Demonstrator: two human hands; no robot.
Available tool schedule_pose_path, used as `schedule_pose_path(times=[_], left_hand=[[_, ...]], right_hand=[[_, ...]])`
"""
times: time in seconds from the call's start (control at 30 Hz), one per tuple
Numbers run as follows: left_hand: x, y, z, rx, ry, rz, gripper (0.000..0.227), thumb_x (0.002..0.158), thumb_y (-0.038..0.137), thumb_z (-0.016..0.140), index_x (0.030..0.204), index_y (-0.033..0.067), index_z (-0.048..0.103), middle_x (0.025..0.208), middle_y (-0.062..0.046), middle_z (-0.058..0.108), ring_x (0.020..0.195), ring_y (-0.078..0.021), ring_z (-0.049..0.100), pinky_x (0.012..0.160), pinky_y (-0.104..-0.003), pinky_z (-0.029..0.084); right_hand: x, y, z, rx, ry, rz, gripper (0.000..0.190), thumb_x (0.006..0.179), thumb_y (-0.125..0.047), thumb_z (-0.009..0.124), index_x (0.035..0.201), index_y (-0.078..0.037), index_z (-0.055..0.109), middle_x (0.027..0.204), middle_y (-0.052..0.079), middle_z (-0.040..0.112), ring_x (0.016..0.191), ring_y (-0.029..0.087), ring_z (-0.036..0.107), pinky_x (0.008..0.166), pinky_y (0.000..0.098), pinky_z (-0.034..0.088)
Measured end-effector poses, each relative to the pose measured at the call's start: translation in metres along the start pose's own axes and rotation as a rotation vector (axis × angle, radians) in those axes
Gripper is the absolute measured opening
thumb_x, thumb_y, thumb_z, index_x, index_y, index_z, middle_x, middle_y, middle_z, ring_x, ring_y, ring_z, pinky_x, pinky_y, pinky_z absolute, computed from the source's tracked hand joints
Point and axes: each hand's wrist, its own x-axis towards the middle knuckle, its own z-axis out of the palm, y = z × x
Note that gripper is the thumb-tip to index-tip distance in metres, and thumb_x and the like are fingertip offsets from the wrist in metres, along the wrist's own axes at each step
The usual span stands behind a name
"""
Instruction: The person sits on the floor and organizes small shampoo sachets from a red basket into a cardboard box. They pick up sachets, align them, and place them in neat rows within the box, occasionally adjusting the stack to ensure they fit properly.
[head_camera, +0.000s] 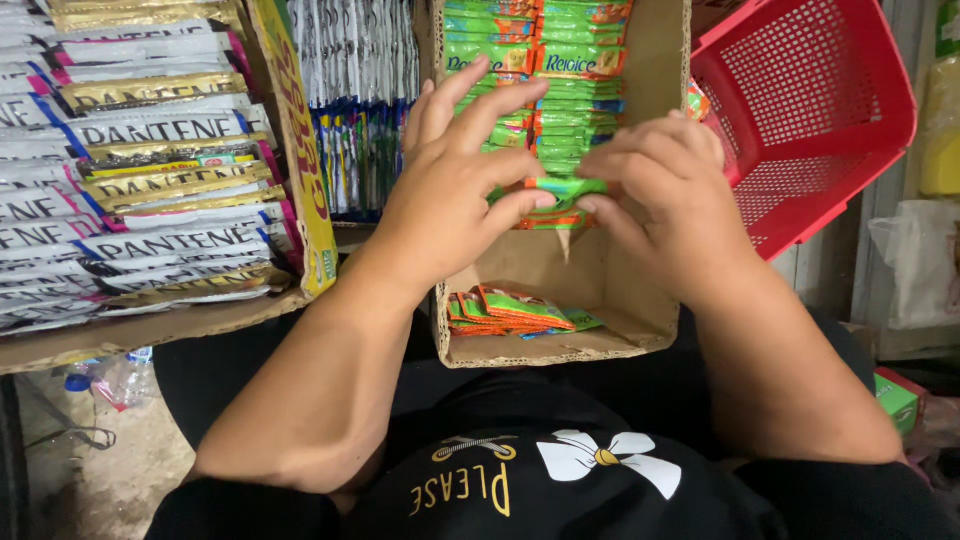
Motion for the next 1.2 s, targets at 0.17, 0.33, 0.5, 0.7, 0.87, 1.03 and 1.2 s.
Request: schedule_pose_path(times=[0.17,0.33,0.5,0.7,0.87,1.03,1.2], left_hand=[[0.005,0.003,0.002,-0.180,0.101,-0.123,0.021,0.101,0.020,0.060,0.119,0.0127,0.066,0.128,0.001,0.070,0.142,-0.0325,0.045,0.124,-0.060,0.021],[-0.004,-0.002,0.006,-0.278,0.149,-0.198,0.044,0.109,0.001,0.041,0.150,0.0151,0.048,0.132,0.001,0.075,0.136,-0.0217,0.061,0.134,-0.054,0.023],[-0.007,-0.004,0.010,-0.236,0.169,-0.146,0.061,0.096,-0.007,0.041,0.154,0.0136,0.041,0.151,-0.004,0.065,0.146,-0.0279,0.055,0.134,-0.054,0.020],[-0.007,-0.005,0.011,-0.244,0.172,-0.171,0.054,0.102,-0.006,0.044,0.153,0.0132,0.042,0.153,-0.005,0.064,0.146,-0.0267,0.057,0.134,-0.053,0.021],[-0.007,-0.004,0.013,-0.235,0.188,-0.179,0.042,0.112,0.001,0.047,0.152,0.0140,0.045,0.144,-0.003,0.067,0.139,-0.0242,0.058,0.134,-0.053,0.025],[-0.008,-0.004,0.013,-0.234,0.186,-0.170,0.042,0.109,-0.003,0.044,0.147,0.0127,0.044,0.144,-0.003,0.067,0.140,-0.0244,0.058,0.135,-0.053,0.024],[-0.007,-0.004,0.012,-0.224,0.174,-0.169,0.053,0.104,-0.006,0.045,0.153,0.0129,0.043,0.145,-0.004,0.067,0.141,-0.0250,0.056,0.135,-0.053,0.024]], right_hand=[[-0.011,0.005,0.003,-0.166,-0.125,0.053,0.016,0.088,-0.015,0.080,0.102,-0.012,0.072,0.102,0.003,0.070,0.105,0.026,0.062,0.105,0.0491,0.041],[-0.015,0.013,0.024,-0.332,-0.258,0.052,0.009,0.082,-0.015,0.071,0.091,-0.014,0.073,0.095,0.000,0.073,0.101,0.023,0.065,0.108,0.0524,0.039],[-0.015,0.014,0.040,-0.548,-0.313,0.069,0.008,0.086,-0.018,0.065,0.086,-0.016,0.072,0.092,0.000,0.068,0.101,0.023,0.064,0.111,0.0489,0.039],[-0.011,0.006,0.036,-0.633,-0.294,0.079,0.009,0.083,-0.016,0.066,0.090,-0.015,0.071,0.098,0.003,0.063,0.103,0.025,0.062,0.104,0.0427,0.041],[-0.011,0.004,0.032,-0.578,-0.151,0.090,0.018,0.083,-0.016,0.066,0.100,-0.013,0.072,0.106,0.003,0.063,0.104,0.026,0.060,0.098,0.0422,0.040],[-0.012,0.011,0.039,-0.596,-0.173,0.089,0.020,0.084,-0.017,0.066,0.103,-0.014,0.072,0.105,0.003,0.062,0.103,0.025,0.059,0.095,0.0415,0.041],[-0.013,0.013,0.043,-0.656,-0.225,0.106,0.015,0.085,-0.017,0.065,0.100,-0.015,0.071,0.101,0.003,0.062,0.102,0.024,0.060,0.094,0.0412,0.041]])
